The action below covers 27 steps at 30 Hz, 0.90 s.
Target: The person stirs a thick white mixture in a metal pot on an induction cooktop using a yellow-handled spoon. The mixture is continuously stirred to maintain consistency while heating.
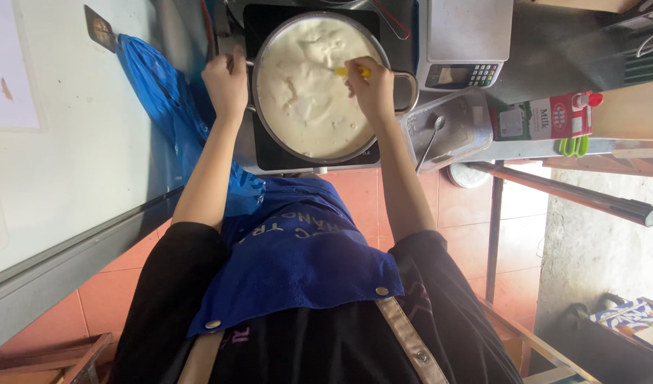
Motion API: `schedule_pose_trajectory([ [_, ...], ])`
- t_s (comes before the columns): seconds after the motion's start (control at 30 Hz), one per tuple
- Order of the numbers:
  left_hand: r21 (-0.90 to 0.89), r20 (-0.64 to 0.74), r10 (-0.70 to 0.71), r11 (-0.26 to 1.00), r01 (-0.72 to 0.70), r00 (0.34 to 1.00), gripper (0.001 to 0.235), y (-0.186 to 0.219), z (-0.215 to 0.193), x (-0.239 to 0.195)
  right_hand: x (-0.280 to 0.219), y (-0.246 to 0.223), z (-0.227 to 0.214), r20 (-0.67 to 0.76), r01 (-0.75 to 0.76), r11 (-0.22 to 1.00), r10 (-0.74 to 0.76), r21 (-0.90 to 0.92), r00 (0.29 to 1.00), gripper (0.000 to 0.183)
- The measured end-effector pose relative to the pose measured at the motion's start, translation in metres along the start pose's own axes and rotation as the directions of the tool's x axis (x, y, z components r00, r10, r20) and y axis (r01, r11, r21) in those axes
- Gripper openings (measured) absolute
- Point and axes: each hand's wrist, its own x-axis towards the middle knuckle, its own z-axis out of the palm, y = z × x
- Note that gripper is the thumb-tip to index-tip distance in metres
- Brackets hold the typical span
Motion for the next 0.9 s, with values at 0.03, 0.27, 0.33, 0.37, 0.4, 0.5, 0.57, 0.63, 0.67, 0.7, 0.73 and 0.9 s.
schedule_pose_trajectory([
  [0.03, -0.015, -0.004, -0.003, 1.000, 0.003, 1.000, 0.045, 0.001, 0.000, 0.003, 0.003, -0.002, 0.000, -0.012, -0.067, 0.998, 0.067, 0.005, 0.998, 0.016],
  [0.27, 0.038, -0.032, 0.044, 0.998, -0.043, 0.999, 0.047, -0.005, 0.003, 0.003, -0.003, -0.003, 0.001, 0.051, -0.064, 0.995, 0.060, 0.080, 0.997, 0.017],
  [0.33, 0.015, -0.069, 0.108, 0.994, -0.107, 0.992, 0.042, -0.006, 0.002, 0.006, 0.003, -0.005, 0.003, -0.085, -0.097, 0.995, 0.098, 0.018, 0.992, 0.016],
  [0.37, 0.007, -0.058, 0.092, 0.996, -0.092, 0.994, 0.043, -0.006, 0.003, 0.006, 0.002, -0.005, 0.002, -0.153, -0.121, 0.993, 0.118, -0.011, 0.981, 0.017],
  [0.4, -0.002, -0.047, 0.077, 0.997, -0.077, 0.996, 0.043, -0.007, 0.003, 0.006, 0.002, -0.005, 0.003, -0.136, -0.065, 0.997, 0.061, -0.030, 0.989, 0.016],
  [0.5, -0.012, -0.026, 0.031, 0.999, -0.032, 0.999, 0.045, -0.011, 0.004, 0.001, -0.003, -0.003, 0.005, -0.049, -0.013, 1.000, 0.012, -0.017, 0.999, 0.016],
  [0.57, 0.011, -0.038, 0.036, 0.999, -0.035, 0.999, 0.047, -0.010, 0.003, 0.004, -0.001, -0.006, 0.006, 0.067, -0.118, 0.990, 0.113, 0.072, 0.991, 0.017],
  [0.63, 0.061, -0.062, 0.068, 0.996, -0.064, 0.996, 0.047, -0.010, 0.003, 0.004, 0.001, -0.010, 0.008, -0.084, -0.131, 0.991, 0.133, 0.022, 0.988, 0.018],
  [0.67, 0.039, -0.048, 0.051, 0.998, -0.049, 0.998, 0.047, -0.011, 0.003, 0.005, 0.000, -0.011, 0.009, -0.158, -0.143, 0.990, 0.140, -0.003, 0.977, 0.018],
  [0.7, 0.019, -0.028, 0.032, 0.999, -0.031, 0.999, 0.046, -0.012, 0.003, 0.002, -0.003, -0.011, 0.008, -0.094, -0.067, 0.998, 0.066, -0.005, 0.993, 0.017],
  [0.73, -0.002, -0.008, 0.013, 1.000, -0.013, 1.000, 0.046, -0.013, 0.003, 0.000, -0.006, -0.010, 0.008, -0.028, 0.008, 1.000, -0.008, -0.001, 1.000, 0.017],
  [0.9, 0.028, -0.029, 0.079, 0.997, -0.078, 0.996, 0.043, -0.013, 0.002, 0.002, -0.003, -0.011, 0.013, -0.042, -0.097, 0.995, 0.097, -0.001, 0.994, 0.015],
])
